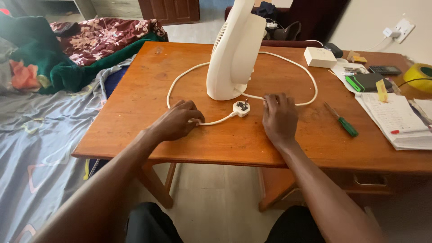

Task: The person uses a screwdriver to remove screws from the back and front of a small white electric fan on a wooden table. They unscrew multiple fasteners, remove a small cap, and manipulate the fan housing to access internal components. The clip ends before full disassembly or reassembly is shown.

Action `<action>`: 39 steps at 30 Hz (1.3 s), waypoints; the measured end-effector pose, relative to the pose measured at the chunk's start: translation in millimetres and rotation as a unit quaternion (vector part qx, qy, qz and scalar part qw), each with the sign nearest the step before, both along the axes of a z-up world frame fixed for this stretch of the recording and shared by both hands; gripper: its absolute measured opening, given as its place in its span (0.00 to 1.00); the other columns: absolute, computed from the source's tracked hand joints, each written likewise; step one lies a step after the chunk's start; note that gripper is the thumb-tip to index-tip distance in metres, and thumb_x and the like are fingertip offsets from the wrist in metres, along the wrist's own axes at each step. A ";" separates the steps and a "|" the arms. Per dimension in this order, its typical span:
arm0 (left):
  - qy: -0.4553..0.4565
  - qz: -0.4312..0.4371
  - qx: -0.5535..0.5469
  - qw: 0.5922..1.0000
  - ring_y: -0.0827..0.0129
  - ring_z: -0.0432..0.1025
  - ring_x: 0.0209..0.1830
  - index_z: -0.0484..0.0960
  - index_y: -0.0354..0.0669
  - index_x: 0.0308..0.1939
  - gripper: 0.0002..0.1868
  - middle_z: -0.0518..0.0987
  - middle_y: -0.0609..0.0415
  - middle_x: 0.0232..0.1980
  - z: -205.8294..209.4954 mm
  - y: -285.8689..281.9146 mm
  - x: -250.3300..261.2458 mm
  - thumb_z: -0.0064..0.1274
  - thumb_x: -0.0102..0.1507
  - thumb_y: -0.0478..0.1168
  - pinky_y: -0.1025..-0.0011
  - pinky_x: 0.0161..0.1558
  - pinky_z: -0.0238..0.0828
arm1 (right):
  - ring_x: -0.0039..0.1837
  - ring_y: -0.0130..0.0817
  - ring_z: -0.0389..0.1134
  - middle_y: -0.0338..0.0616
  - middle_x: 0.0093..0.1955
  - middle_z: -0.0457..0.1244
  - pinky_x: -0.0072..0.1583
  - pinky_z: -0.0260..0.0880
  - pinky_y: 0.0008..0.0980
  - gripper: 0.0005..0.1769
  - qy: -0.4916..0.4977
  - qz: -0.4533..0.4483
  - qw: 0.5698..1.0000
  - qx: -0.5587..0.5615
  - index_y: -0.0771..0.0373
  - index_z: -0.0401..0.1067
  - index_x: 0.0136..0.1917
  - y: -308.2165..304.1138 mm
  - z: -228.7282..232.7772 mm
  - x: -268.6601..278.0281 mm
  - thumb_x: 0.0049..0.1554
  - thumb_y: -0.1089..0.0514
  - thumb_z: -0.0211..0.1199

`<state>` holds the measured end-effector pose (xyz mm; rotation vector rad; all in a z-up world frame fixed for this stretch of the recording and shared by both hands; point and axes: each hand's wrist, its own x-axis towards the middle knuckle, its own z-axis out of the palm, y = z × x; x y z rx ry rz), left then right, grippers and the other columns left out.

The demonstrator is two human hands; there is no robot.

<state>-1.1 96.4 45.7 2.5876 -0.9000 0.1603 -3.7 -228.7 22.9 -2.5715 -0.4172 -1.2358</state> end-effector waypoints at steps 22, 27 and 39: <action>-0.190 0.367 -0.120 0.903 0.43 0.69 0.59 0.84 0.45 0.51 0.15 0.75 0.41 0.58 -62.0 90.8 89.6 0.50 0.62 0.34 0.49 0.59 0.68 | 0.53 0.46 0.68 0.57 0.58 0.58 0.52 0.74 0.43 0.29 0.115 0.173 0.964 0.167 0.68 0.61 0.64 69.6 -11.6 21.4 0.57 0.52 0.68; -0.012 0.229 -0.250 0.941 0.39 0.62 0.71 0.63 0.38 0.73 0.34 0.67 0.32 0.71 -59.0 -23.4 141.4 0.30 0.75 0.61 0.49 0.68 0.56 | 0.63 0.53 0.63 0.61 0.65 0.55 0.59 0.70 0.46 0.44 0.123 0.141 0.956 0.226 0.70 0.54 0.73 91.0 -8.9 33.5 0.55 0.46 0.72; 0.216 0.168 -0.262 0.926 0.46 0.78 0.52 0.75 0.36 0.59 0.52 0.83 0.32 0.53 -0.4 -108.6 102.2 0.12 0.64 0.76 0.53 0.57 0.72 | 0.67 0.57 0.62 0.61 0.66 0.58 0.63 0.67 0.52 0.50 0.075 0.066 0.940 0.327 0.71 0.60 0.70 78.0 -6.7 55.7 0.49 0.39 0.78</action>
